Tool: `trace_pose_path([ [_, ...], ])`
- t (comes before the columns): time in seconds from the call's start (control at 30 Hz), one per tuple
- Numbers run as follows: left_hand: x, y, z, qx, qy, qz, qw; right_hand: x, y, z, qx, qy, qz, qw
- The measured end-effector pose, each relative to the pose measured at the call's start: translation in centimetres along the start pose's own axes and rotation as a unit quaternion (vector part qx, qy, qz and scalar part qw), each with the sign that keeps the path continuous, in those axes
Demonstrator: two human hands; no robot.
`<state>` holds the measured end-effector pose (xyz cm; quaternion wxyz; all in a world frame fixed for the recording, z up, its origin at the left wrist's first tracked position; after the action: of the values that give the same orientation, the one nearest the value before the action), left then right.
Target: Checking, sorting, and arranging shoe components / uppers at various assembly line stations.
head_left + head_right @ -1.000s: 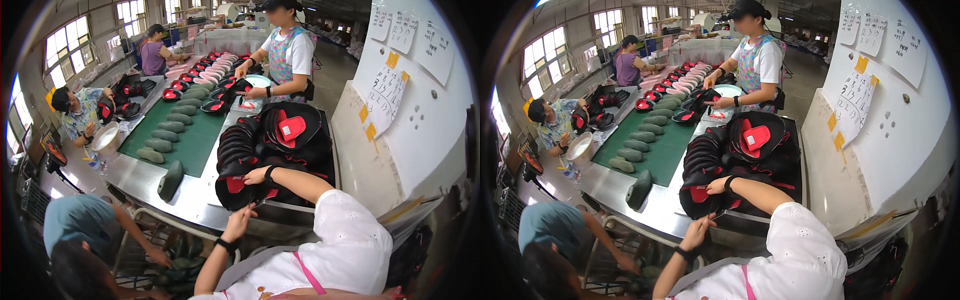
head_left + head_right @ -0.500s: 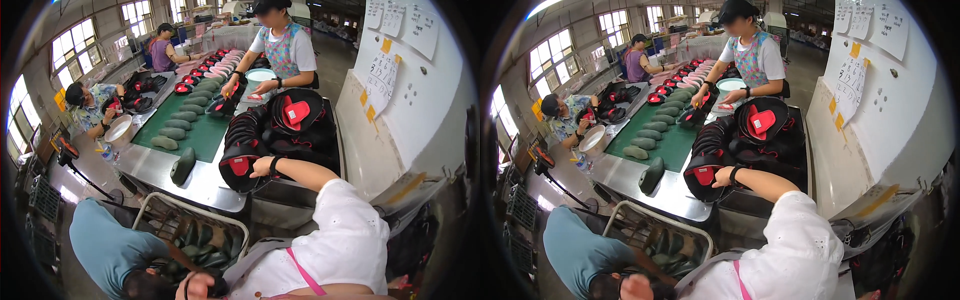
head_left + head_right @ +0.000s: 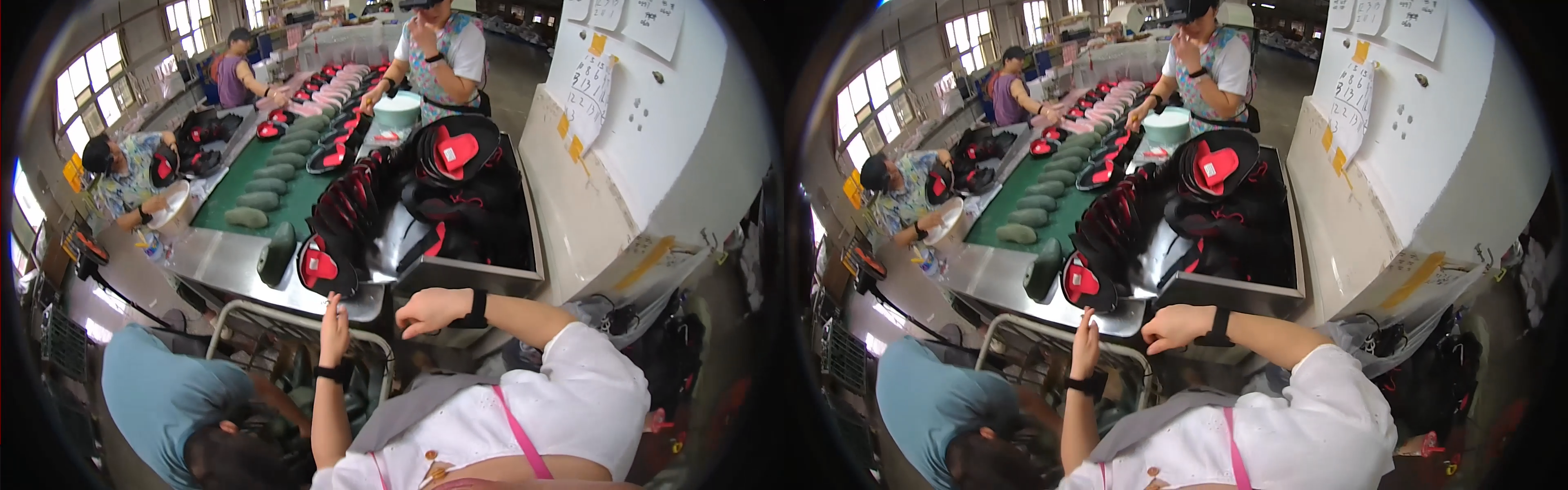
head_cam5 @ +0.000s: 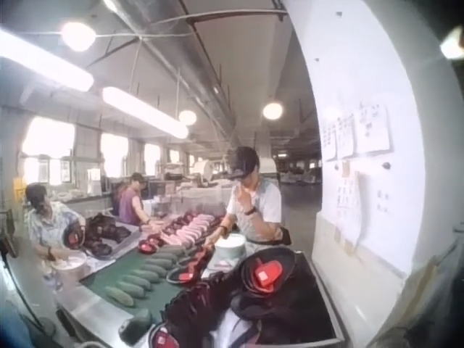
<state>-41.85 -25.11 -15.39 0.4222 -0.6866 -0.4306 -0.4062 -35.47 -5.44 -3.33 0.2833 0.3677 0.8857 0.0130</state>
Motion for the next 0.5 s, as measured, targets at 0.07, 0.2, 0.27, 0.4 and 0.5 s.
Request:
trace_pose_path([
  [0.07, 0.9, -0.4, 3.3, -0.080, 0.022, -0.011, 0.997, 1.7, 2.0, 2.5, 0.020, 0.028, 0.025, 0.999],
  [0.2, 5.6, 0.2, 9.0, -0.267, 0.179, 0.033, 0.946, 0.6, 6.4, 4.8, -0.002, -0.307, 0.122, 0.944],
  [0.27, 9.2, 0.9, 9.7, -0.394, 0.282, 0.050, 0.873, 1.8, 8.7, 5.3, 0.298, -0.426, 0.199, 0.831],
  [0.4, 14.3, 1.9, 10.0, -0.541, 0.133, 0.095, 0.825, 3.0, 10.7, 8.1, 0.280, -0.512, 0.079, 0.808],
  [0.5, 15.3, 1.4, 10.6, -0.497, 0.267, 0.047, 0.824, -0.9, 11.2, 8.4, 0.135, -0.637, 0.035, 0.758],
])
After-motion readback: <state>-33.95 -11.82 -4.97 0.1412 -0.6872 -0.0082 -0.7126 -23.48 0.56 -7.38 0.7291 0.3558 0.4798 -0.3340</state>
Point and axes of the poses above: each hand's wrist, its own y-axis away from the middle knuckle, its own z-axis out of the palm, x = y × z, the point moved 4 cm from there along -y, towards the middle knuckle, and after that the axes turned 2 degrees about -x, right-handed, at the moved point
